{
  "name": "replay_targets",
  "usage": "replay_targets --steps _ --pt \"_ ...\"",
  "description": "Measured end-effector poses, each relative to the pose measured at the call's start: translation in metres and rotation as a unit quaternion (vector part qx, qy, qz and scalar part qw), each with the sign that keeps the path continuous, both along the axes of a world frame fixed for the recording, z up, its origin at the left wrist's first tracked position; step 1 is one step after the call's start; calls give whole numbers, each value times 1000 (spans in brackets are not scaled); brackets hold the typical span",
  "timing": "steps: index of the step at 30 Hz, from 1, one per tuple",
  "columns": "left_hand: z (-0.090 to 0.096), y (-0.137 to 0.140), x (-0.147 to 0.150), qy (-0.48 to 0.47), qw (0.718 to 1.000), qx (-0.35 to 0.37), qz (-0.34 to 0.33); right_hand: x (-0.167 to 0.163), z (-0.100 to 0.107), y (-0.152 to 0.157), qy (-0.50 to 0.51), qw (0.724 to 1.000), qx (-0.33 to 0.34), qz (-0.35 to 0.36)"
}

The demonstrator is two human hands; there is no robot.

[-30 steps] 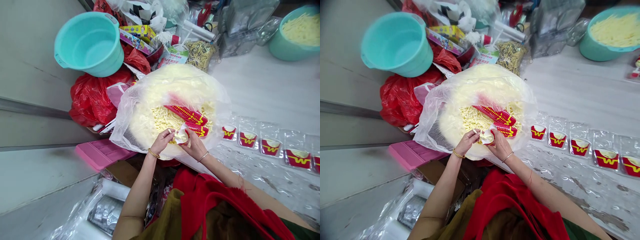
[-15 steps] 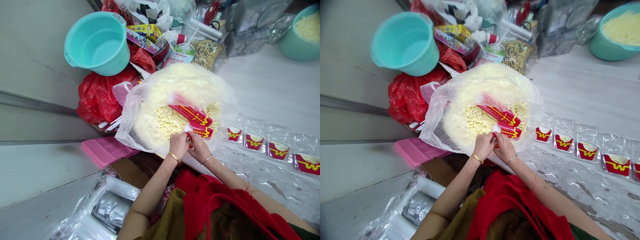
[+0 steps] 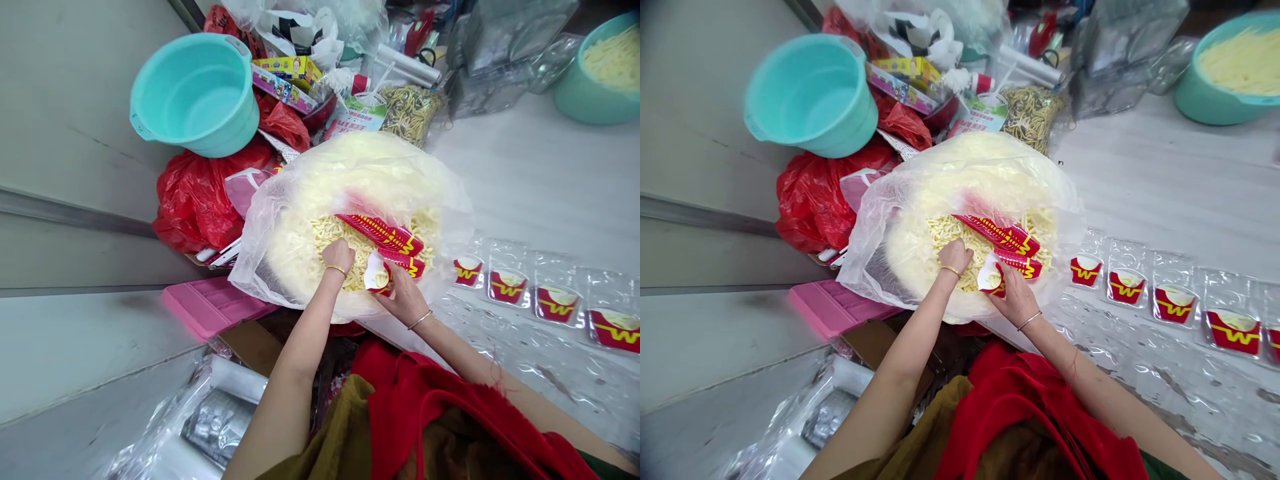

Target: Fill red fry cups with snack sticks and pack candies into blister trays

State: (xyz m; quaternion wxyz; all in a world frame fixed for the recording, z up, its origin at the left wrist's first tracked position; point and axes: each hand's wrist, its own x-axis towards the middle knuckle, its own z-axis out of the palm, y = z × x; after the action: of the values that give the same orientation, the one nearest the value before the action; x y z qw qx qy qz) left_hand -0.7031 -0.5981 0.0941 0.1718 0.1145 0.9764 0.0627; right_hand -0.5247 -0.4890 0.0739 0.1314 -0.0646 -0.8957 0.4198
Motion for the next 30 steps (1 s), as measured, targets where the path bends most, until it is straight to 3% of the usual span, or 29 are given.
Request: replay_targets --steps 2,4,6,8,10,12,14,17,20,22,24,26,30 --pt "-2 -6 -1 -12 998 54 2 1 1 2 -1 1000 -1 -8" --pt "2 -19 0 -40 985 167 29 1 2 5 -6 1000 -2 -15" --pt "11 -33 4 -98 939 319 79 0 3 6 -9 1000 -2 -18" --pt "25 -43 12 -165 870 449 120 -4 5 5 -8 1000 -3 -15" --pt "38 -48 23 -209 814 526 133 -9 7 -1 -3 1000 -5 -6" --pt "47 -48 34 -225 790 556 133 -14 11 -9 -1 1000 -6 8" --pt "52 -46 44 -221 796 550 118 -18 14 -16 1 1000 -8 17" --pt "54 -43 55 -171 854 490 35 -20 18 -21 8 1000 -7 11" --pt "59 -37 66 -52 931 352 -81 -19 17 -19 14 1000 5 5" --pt "63 -30 74 13 962 234 -140 -17 15 -17 11 1000 15 8" --pt "67 -20 81 30 969 145 -196 -14 11 -15 11 1000 20 19" --pt "67 -11 86 4 961 113 -254 -11 8 -13 18 999 11 29" --pt "65 0 85 -73 930 173 -316 -7 5 -8 45 999 -6 31"
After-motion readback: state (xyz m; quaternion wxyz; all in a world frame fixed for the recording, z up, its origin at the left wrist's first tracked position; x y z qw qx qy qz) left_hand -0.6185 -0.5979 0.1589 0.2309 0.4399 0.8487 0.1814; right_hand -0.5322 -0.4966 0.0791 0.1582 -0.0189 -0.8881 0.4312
